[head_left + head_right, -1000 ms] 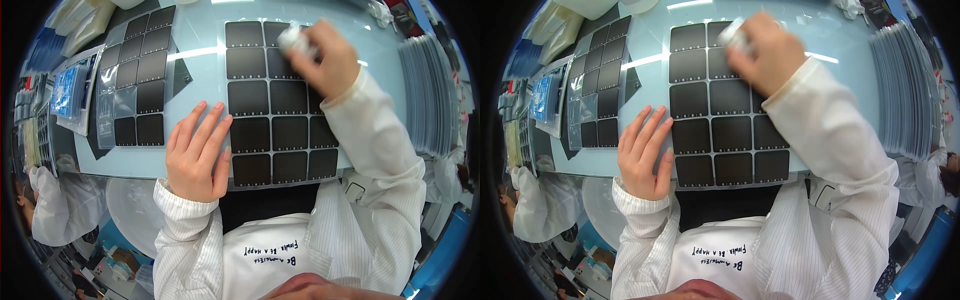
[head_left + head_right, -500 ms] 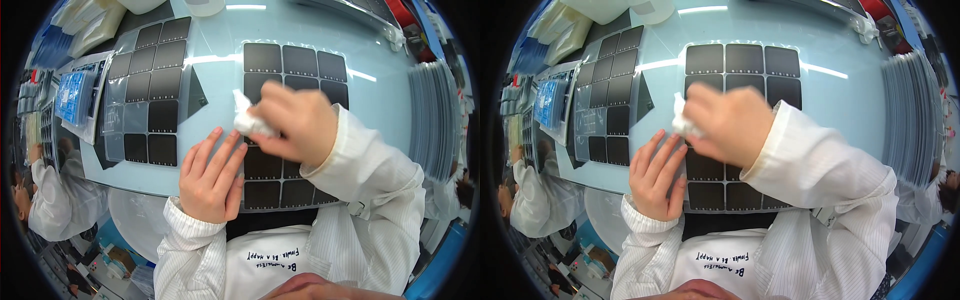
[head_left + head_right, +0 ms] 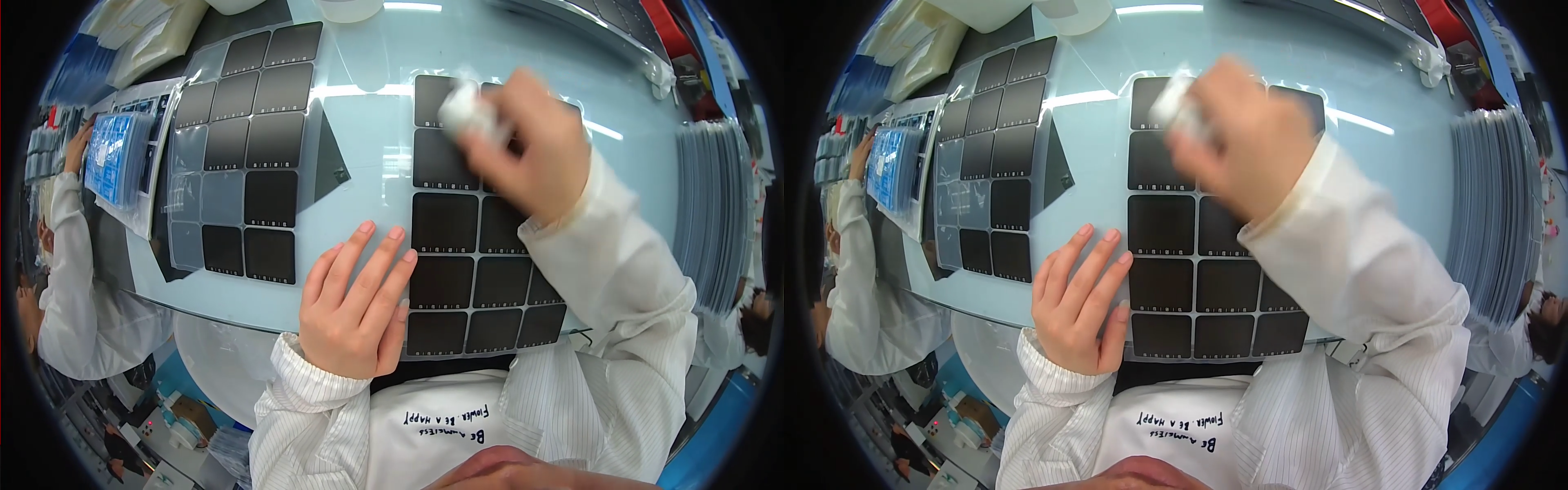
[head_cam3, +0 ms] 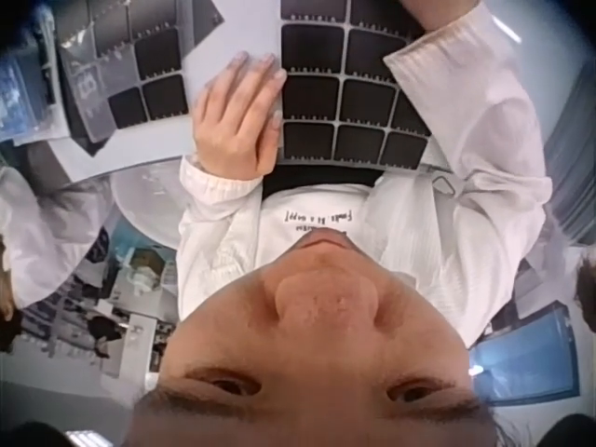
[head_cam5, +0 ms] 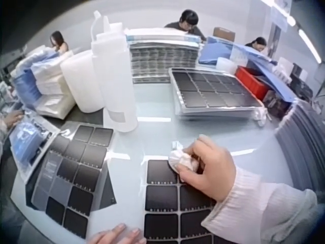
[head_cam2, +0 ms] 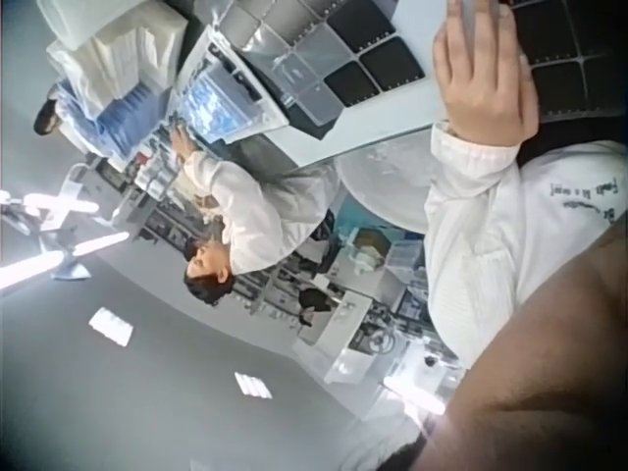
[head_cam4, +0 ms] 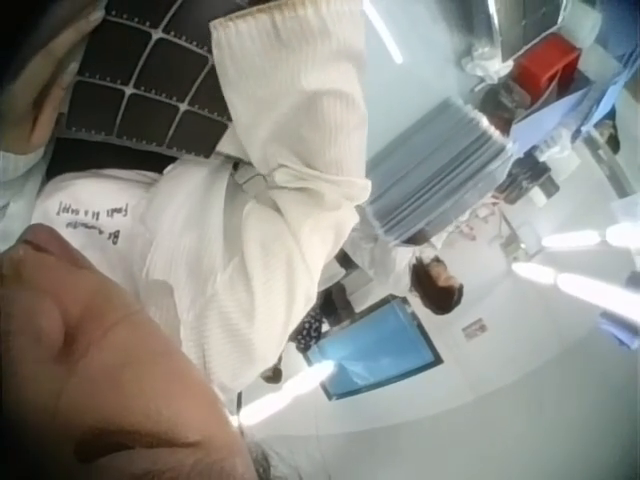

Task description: Cleaning and inspecting small electronic or solar panels using a cloth at a workstation.

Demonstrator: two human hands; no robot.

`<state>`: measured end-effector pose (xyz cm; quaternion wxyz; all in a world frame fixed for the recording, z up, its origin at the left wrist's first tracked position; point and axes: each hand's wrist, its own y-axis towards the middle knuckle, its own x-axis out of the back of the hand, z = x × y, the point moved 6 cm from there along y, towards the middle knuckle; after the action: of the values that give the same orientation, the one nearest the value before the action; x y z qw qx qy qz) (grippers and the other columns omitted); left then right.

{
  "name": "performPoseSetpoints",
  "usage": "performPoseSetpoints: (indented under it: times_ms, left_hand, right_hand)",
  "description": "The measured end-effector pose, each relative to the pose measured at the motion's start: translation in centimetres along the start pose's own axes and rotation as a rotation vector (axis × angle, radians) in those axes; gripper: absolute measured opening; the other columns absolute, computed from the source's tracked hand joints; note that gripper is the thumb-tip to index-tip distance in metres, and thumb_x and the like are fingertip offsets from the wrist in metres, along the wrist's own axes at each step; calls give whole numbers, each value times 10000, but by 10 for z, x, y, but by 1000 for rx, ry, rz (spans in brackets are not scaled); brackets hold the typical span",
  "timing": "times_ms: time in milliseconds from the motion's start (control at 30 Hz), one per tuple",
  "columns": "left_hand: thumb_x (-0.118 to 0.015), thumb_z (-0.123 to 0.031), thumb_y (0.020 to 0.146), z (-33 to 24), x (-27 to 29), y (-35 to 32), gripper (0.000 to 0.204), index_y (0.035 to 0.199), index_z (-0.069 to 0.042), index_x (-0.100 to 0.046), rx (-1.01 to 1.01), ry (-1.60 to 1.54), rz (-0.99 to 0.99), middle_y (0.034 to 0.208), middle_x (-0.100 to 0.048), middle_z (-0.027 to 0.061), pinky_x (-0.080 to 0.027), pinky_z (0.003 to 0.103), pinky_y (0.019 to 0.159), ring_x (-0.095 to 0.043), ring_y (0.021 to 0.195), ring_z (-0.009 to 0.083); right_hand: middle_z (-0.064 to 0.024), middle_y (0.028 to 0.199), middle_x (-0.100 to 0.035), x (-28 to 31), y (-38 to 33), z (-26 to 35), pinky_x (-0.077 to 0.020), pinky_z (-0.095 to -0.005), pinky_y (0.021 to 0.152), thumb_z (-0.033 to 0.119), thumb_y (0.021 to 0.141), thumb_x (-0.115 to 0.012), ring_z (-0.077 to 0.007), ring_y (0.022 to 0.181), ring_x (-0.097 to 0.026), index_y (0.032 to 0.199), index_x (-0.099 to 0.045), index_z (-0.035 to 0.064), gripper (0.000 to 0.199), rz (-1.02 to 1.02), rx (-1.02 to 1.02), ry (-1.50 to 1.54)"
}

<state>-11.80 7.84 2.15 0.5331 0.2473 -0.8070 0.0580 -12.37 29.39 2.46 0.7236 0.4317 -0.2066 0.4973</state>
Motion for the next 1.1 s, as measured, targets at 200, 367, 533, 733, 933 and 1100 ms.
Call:
performPoseSetpoints:
  times_ms: [200,367,533,733,933,1100]
  left_hand:
    - [-550,-114,726,-2,3,0,450,1160,-32,-638,-10,0,-5,1282,-581,122,-394,439,975,-518,1208,347]
    - [-551,-108,719,2,1,-2,463,1168,-35,-634,17,15,21,1278,-582,125,-393,437,976,-522,1204,349]
    - [-555,-106,717,-1,1,1,465,1170,-34,-633,-2,16,2,1279,-581,127,-396,439,975,-523,1202,351]
    - [-555,-112,726,0,-3,-1,459,1172,-34,-633,-5,8,3,1280,-579,130,-396,443,976,-521,1203,354]
    - [-549,-112,735,1,0,-2,452,1173,-33,-632,8,27,0,1280,-580,130,-396,444,975,-523,1200,355]
    - [-549,-113,736,0,1,-1,451,1172,-33,-634,1,40,-12,1275,-584,129,-397,441,972,-524,1198,354]
  right_hand:
    - [-65,758,-544,13,14,-32,-428,-286,501,140,728,-749,-137,590,-560,869,-594,-10,258,-79,-123,-47]
    - [-85,760,-533,-20,-10,42,-439,-298,511,83,681,-747,-194,560,-532,889,-614,-2,262,217,118,63]
    - [-84,758,-534,2,16,-19,-436,-289,517,112,724,-720,-185,555,-520,902,-617,-2,236,-50,-60,-49]
    - [-92,766,-553,-7,17,-15,-449,-295,529,123,732,-715,-213,582,-549,872,-606,7,212,-39,-50,20]
    - [-106,783,-572,-25,10,28,-467,-316,532,158,732,-733,-238,623,-596,915,-612,15,262,90,124,-6]
    - [-121,812,-650,-21,28,-4,-519,-399,640,272,763,-687,-319,716,-643,882,-635,56,252,-66,2,-118]
